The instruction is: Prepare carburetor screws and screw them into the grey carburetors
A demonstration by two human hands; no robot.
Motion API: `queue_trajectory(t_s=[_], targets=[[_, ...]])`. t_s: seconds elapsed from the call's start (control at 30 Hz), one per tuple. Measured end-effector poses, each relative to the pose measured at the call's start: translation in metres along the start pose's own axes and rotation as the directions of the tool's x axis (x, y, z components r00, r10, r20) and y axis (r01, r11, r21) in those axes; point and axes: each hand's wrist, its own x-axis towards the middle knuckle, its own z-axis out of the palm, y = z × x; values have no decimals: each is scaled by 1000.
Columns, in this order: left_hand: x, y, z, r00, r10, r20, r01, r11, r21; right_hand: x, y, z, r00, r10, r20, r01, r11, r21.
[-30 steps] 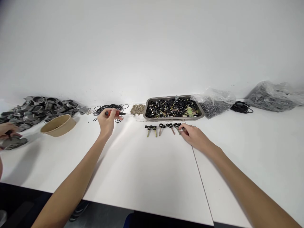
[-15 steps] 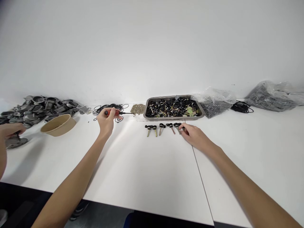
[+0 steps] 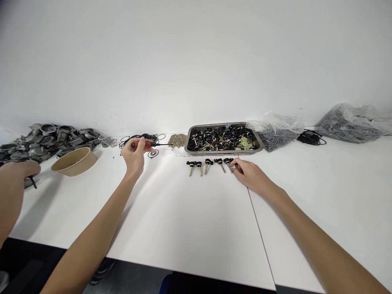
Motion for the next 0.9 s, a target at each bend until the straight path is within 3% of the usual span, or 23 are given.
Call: queue_trajectory(t_s=[0.67,0.9], targets=[[0,3,1,1000,6,-6,-6,999,-35,-1,0,0,1000,8,-1,-8,1000,1],[4,-3,-1,999,-51,-15,49,995,-84,0,0,1,1000,1,-8,-1,1000,-8]])
